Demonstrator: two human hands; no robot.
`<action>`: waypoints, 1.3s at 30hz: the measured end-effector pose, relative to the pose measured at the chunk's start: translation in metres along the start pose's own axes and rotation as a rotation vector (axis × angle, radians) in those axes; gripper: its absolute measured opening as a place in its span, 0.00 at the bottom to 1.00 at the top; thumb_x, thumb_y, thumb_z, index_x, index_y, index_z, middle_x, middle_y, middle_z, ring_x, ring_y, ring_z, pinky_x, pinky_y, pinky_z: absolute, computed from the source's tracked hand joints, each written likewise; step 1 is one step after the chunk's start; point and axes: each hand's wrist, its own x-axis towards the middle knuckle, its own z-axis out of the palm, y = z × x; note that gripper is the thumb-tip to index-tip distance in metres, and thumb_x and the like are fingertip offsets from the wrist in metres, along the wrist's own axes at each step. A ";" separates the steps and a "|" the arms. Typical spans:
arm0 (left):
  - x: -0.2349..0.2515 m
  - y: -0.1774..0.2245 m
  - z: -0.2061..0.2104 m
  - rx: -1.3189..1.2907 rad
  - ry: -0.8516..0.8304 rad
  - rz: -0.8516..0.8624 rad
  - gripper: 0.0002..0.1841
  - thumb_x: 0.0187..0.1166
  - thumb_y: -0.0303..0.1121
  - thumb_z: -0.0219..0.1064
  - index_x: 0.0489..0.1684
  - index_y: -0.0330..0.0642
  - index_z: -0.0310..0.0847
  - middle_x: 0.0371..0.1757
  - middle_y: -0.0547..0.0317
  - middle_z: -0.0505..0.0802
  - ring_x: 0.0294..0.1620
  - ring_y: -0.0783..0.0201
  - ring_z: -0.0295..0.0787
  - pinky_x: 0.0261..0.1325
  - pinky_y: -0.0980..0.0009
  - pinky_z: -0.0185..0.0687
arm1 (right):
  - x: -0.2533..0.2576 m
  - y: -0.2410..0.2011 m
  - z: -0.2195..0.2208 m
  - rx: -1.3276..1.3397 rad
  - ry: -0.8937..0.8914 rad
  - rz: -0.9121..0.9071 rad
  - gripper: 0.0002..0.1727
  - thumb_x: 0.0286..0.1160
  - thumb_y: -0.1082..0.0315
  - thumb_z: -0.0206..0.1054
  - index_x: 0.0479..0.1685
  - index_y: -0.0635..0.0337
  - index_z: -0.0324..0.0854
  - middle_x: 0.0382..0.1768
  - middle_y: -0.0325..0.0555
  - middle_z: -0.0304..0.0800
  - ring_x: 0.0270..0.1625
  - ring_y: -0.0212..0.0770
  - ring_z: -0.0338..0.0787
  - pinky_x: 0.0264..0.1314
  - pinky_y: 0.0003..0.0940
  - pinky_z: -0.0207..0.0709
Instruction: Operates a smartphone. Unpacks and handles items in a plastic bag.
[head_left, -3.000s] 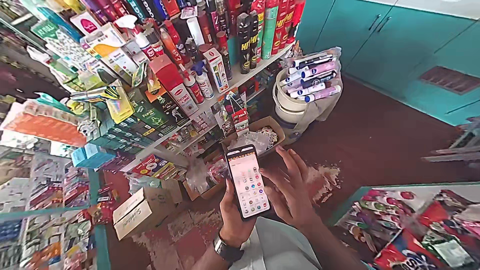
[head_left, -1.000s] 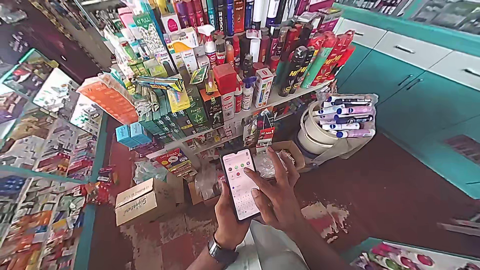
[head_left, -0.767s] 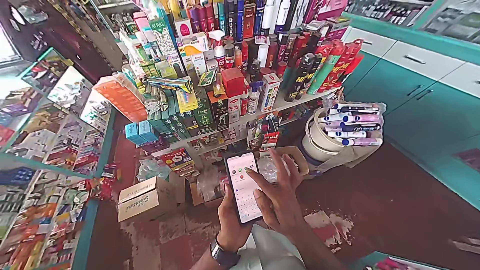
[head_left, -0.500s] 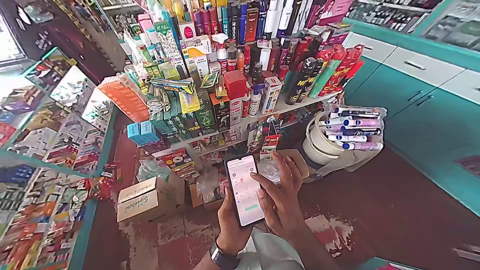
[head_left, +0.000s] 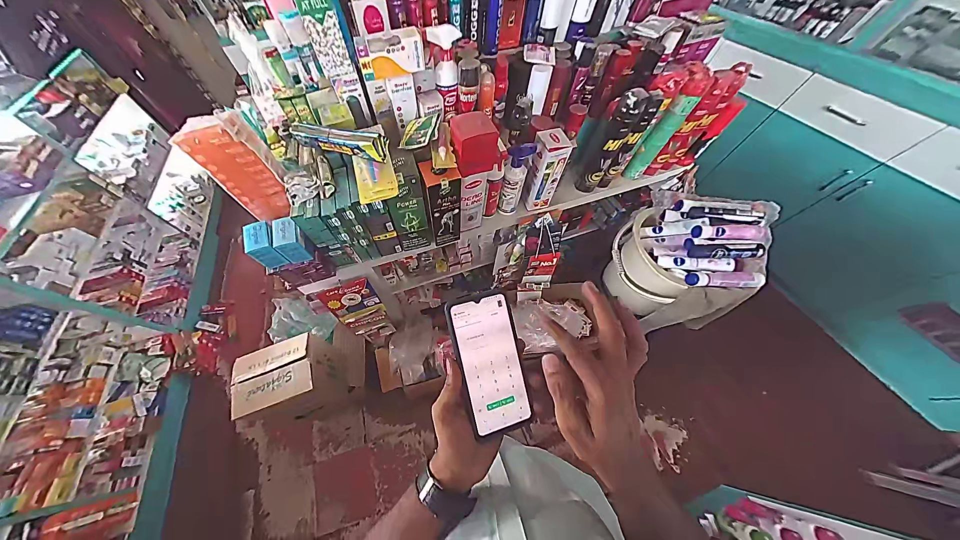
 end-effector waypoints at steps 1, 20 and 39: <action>0.001 0.000 0.000 -0.003 0.000 0.002 0.33 0.77 0.63 0.61 0.70 0.48 0.83 0.65 0.43 0.91 0.66 0.47 0.90 0.67 0.45 0.84 | -0.005 -0.001 0.000 0.032 -0.010 -0.028 0.21 0.90 0.50 0.49 0.71 0.34 0.82 0.90 0.51 0.62 0.94 0.56 0.50 0.90 0.61 0.43; 0.002 0.003 0.004 -0.012 -0.030 -0.035 0.32 0.76 0.62 0.65 0.68 0.47 0.84 0.62 0.45 0.93 0.65 0.50 0.91 0.67 0.48 0.85 | -0.004 -0.004 0.015 -0.017 -0.112 -0.015 0.24 0.89 0.49 0.47 0.78 0.26 0.78 0.92 0.58 0.55 0.93 0.66 0.46 0.83 0.65 0.46; 0.002 0.008 0.001 -0.024 -0.040 -0.002 0.31 0.78 0.62 0.62 0.68 0.47 0.84 0.62 0.45 0.93 0.63 0.50 0.91 0.65 0.49 0.87 | -0.014 -0.004 0.018 0.167 0.000 -0.144 0.14 0.86 0.52 0.54 0.52 0.35 0.88 0.85 0.41 0.69 0.93 0.44 0.53 0.91 0.48 0.43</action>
